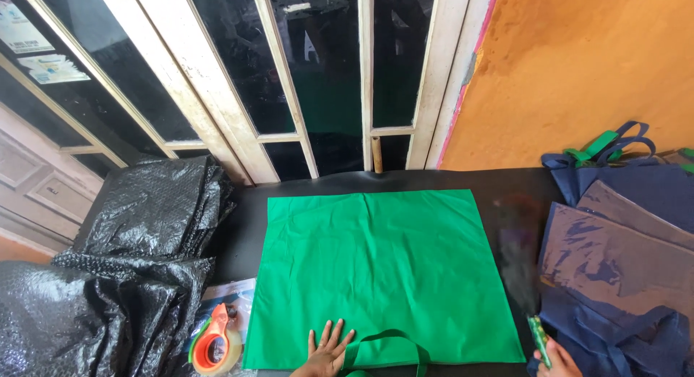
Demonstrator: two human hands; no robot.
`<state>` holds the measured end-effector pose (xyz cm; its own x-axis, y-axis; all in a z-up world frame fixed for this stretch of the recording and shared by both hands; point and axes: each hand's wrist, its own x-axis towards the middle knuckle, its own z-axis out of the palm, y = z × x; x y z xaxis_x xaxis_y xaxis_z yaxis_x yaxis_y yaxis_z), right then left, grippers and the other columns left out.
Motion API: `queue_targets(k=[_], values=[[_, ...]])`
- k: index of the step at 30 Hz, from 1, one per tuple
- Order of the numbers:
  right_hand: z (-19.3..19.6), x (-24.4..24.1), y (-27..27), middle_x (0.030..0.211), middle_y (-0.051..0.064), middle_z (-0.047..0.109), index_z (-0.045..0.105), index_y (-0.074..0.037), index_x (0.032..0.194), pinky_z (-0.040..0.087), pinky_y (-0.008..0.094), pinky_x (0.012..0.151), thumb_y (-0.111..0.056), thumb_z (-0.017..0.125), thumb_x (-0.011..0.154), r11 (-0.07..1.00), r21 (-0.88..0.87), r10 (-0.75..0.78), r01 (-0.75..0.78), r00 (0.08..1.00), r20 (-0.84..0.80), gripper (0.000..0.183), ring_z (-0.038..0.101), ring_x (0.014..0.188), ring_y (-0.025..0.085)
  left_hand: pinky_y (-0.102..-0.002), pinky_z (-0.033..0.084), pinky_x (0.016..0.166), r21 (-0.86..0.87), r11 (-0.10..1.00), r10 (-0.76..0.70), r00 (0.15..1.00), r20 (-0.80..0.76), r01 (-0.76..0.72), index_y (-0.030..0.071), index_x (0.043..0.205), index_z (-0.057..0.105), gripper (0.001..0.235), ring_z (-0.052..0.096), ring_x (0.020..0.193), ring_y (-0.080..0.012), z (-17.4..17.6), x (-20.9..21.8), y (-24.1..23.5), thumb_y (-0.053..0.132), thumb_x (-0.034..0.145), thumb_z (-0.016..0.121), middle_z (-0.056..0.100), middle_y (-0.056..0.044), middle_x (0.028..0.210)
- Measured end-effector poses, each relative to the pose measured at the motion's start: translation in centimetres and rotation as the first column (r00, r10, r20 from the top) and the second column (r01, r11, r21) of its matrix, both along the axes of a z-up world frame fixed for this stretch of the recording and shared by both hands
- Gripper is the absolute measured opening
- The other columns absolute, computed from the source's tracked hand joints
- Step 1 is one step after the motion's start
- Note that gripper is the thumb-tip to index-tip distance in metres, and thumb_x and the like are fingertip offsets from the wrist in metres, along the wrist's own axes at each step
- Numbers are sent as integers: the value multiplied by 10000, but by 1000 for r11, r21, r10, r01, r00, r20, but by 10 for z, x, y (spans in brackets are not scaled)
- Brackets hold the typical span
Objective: The person seals a black bubble mailer with tape, then uses a feather duster to wipe the mailer and a green reusable bag. The person places a white foam-wrapped item into the green bag and wipes the item with the duster before folding the bag closed.
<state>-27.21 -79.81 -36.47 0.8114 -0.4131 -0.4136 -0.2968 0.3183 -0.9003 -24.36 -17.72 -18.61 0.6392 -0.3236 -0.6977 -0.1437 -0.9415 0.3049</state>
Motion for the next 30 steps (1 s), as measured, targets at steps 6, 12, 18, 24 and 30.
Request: queue_targets(k=[6, 12, 18, 24, 30], values=[[71, -9, 46, 778, 274, 752, 794, -61, 1331, 411, 310, 617, -193, 681, 1006, 959, -221, 134, -176, 972, -191, 369, 530, 623, 252, -607, -157, 1229, 9, 1000, -8, 1000, 26, 8, 461, 1660, -55, 690, -260, 1582, -208, 0, -3, 0, 617, 994, 33, -239, 109, 1730], [94, -20, 72, 782, 329, 813, 817, -24, 1264, 480, 321, 662, -75, 720, 990, 954, -279, 53, -111, 976, -209, 295, 644, 660, 249, -607, -166, 1218, 16, 1000, -10, 1000, 16, 9, 448, 1664, -58, 699, -277, 1574, -215, 2, -2, -2, 624, 995, 46, -250, 94, 1729], [118, 4, 42, 887, 205, 698, 664, -85, 1392, 284, 266, 381, -300, 611, 1149, 880, -412, -224, 238, 971, 82, 329, 404, 454, 146, -586, -141, 1232, 41, 999, 19, 998, 64, -22, 458, 1665, -18, 699, -232, 1590, -197, -6, -6, -4, 635, 992, 51, -191, 108, 1743], [146, 29, -22, 1445, 317, 503, 498, -143, 1589, 413, 646, 1008, -490, 767, 850, 479, -872, -542, -102, 747, -385, 860, 463, 1309, 468, -564, -203, 1213, -100, 986, 138, 990, 33, -134, 484, 1659, 94, 712, -255, 1578, -178, -13, -4, 2, 624, 963, 37, -154, 144, 1743], [81, 24, 56, 1185, 142, 803, 656, -129, 1423, 513, 420, 954, -425, 834, 755, 693, -621, 50, -367, 883, -466, 753, 766, 1051, 313, -538, -198, 1251, -608, 422, 695, 671, -258, -672, 318, 1531, 500, 999, 265, 1584, -154, -89, 20, 19, 681, 839, -122, 610, 41, 1546]])
